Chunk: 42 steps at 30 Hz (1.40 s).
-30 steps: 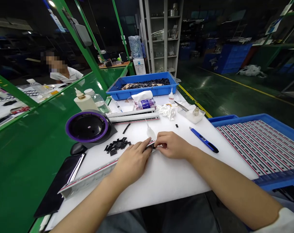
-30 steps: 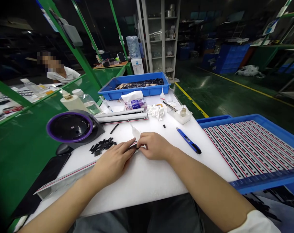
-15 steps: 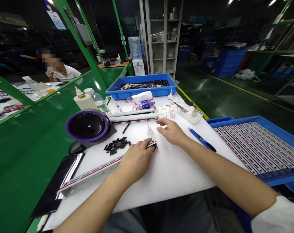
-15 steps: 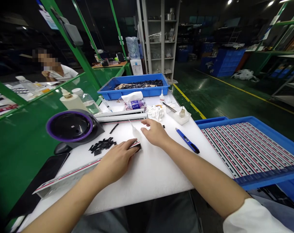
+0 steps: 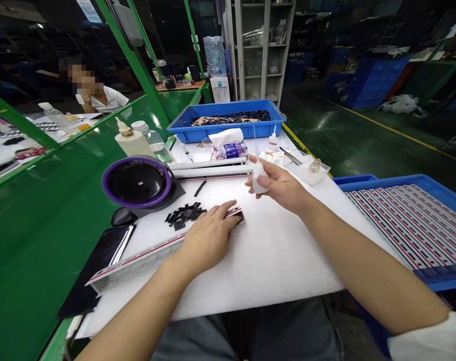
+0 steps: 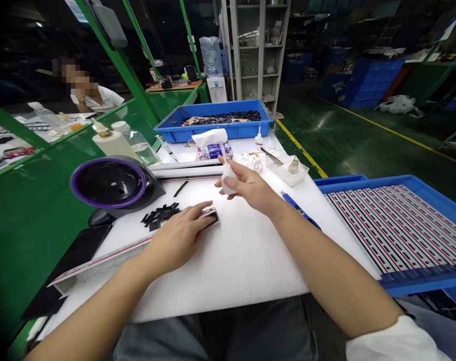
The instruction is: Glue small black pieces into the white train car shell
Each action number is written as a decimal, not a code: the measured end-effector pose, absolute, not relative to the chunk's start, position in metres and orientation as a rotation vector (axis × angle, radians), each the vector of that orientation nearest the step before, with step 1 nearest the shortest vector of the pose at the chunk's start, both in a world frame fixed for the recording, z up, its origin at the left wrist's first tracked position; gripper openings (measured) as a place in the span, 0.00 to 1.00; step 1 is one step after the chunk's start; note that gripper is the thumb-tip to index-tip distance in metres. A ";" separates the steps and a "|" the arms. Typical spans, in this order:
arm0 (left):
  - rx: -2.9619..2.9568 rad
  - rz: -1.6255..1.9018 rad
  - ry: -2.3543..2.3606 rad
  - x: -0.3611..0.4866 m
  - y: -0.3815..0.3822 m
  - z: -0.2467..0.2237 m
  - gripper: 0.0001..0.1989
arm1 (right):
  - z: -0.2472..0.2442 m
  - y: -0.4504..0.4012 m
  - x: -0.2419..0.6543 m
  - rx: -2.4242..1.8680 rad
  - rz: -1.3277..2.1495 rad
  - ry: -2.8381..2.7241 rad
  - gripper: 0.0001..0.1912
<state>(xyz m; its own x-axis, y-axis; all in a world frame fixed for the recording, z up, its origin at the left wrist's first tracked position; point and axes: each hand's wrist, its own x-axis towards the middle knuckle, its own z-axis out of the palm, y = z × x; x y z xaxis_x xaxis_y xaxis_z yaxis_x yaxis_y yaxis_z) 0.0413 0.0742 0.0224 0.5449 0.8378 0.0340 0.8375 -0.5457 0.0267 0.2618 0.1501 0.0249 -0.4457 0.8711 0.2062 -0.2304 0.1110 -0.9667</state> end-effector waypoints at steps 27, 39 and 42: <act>2.744 0.051 1.559 0.047 0.074 0.019 0.21 | 0.015 0.116 0.246 -0.920 0.722 -1.535 0.26; 2.725 0.035 1.544 0.049 0.074 0.018 0.21 | 0.009 0.116 0.240 -0.970 0.579 -1.700 0.25; 2.710 0.057 1.546 0.049 0.075 0.018 0.21 | 0.008 0.116 0.240 -0.960 0.591 -1.701 0.25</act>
<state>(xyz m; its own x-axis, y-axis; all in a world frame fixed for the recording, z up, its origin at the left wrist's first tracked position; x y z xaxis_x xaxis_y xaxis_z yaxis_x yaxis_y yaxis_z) 0.0489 0.0752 0.0180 0.5084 0.8609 0.0215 0.8601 -0.5088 0.0365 0.2395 0.1157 0.0081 -0.1315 0.8278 0.5454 0.3119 0.5568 -0.7699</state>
